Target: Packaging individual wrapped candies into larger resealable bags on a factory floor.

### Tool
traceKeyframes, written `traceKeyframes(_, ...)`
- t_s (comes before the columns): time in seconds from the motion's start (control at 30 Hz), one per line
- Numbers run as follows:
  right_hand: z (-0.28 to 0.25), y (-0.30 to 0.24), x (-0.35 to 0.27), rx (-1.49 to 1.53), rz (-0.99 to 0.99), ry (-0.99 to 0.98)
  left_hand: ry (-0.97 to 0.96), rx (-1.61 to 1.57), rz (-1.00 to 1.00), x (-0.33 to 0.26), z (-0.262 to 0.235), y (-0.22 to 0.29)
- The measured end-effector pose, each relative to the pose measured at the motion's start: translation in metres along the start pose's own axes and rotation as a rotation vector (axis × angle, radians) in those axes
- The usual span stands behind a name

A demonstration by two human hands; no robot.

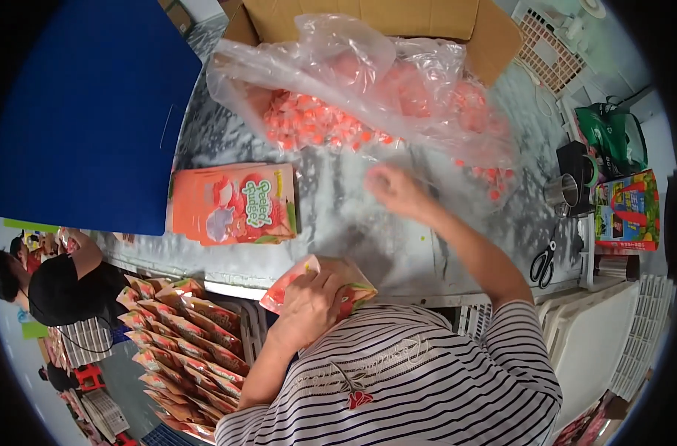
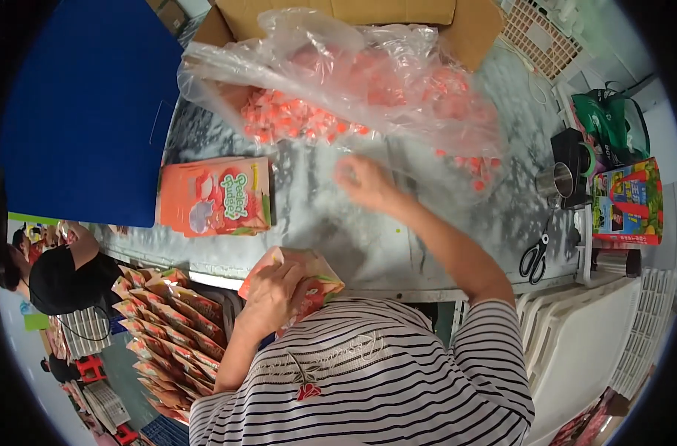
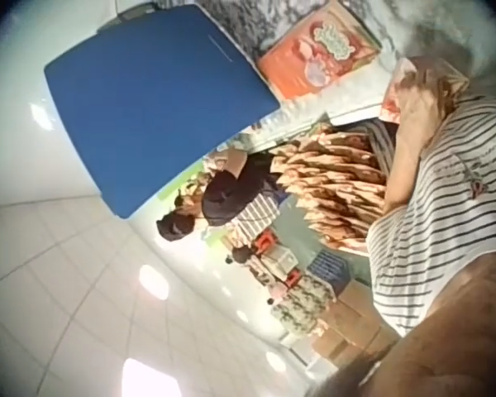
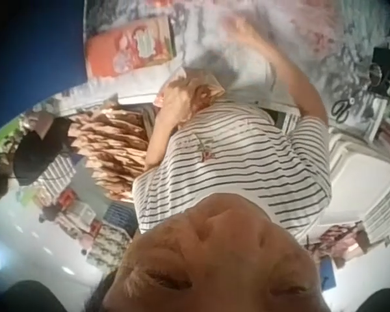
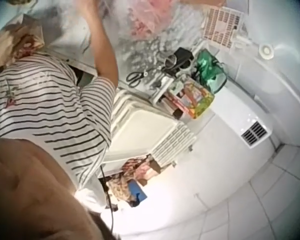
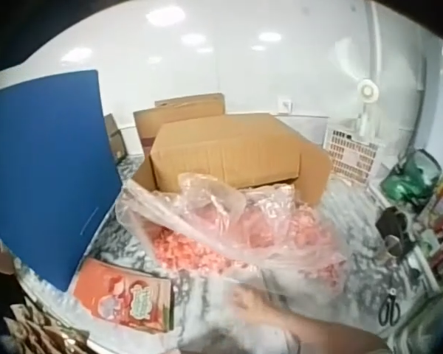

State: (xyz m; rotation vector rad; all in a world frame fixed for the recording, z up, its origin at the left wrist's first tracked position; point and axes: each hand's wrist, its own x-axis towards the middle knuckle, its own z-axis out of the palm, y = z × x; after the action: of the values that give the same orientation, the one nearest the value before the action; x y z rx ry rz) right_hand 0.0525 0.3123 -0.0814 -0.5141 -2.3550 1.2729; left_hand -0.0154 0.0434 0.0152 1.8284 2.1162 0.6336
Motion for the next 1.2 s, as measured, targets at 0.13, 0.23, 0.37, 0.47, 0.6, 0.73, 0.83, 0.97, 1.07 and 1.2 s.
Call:
traceKeyframes(0.13, -0.065, 0.009, 0.100, -0.638, 0.348, -0.232, 0.022, 0.023, -0.099, -0.008, -0.001, 0.002)
traceKeyframes(0.23, -0.105, 0.092, 0.135, -0.418, 0.212, 0.050, 0.034, 0.023, -0.159, -0.006, -0.004, 0.010)
traceKeyframes(0.37, -0.119, 0.090, 0.153, -0.678, -0.034, 0.035, 0.088, 0.026, -0.231, -0.008, -0.001, 0.009)
traceKeyframes(0.47, -0.090, 0.068, 0.122, -0.551, 0.046, -0.062, 0.087, 0.037, -0.222, -0.007, -0.002, 0.008)
traceKeyframes(0.6, -0.074, 0.018, 0.056, -0.295, 0.235, -0.215, 0.075, 0.034, -0.186, 0.004, 0.000, 0.003)
traceKeyframes(0.73, -0.060, 0.010, 0.008, -0.572, 0.060, -0.181, 0.023, 0.053, -0.212, 0.005, 0.000, 0.003)
traceKeyframes(0.83, -0.056, 0.024, -0.015, -0.827, -0.144, -0.110, 0.057, -0.004, -0.185, 0.003, 0.002, 0.001)
traceKeyframes(0.97, -0.062, 0.012, -0.004, -0.632, 0.242, -0.216, 0.071, -0.024, -0.202, -0.007, 0.002, 0.001)
traceKeyframes(1.07, -0.040, 0.015, -0.002, -0.658, -0.132, -0.077, 0.085, -0.027, -0.228, -0.013, 0.002, 0.006)
traceKeyframes(1.2, -0.044, 0.034, 0.028, -0.822, -0.114, -0.086, 0.081, -0.028, -0.213, -0.017, 0.001, 0.014)
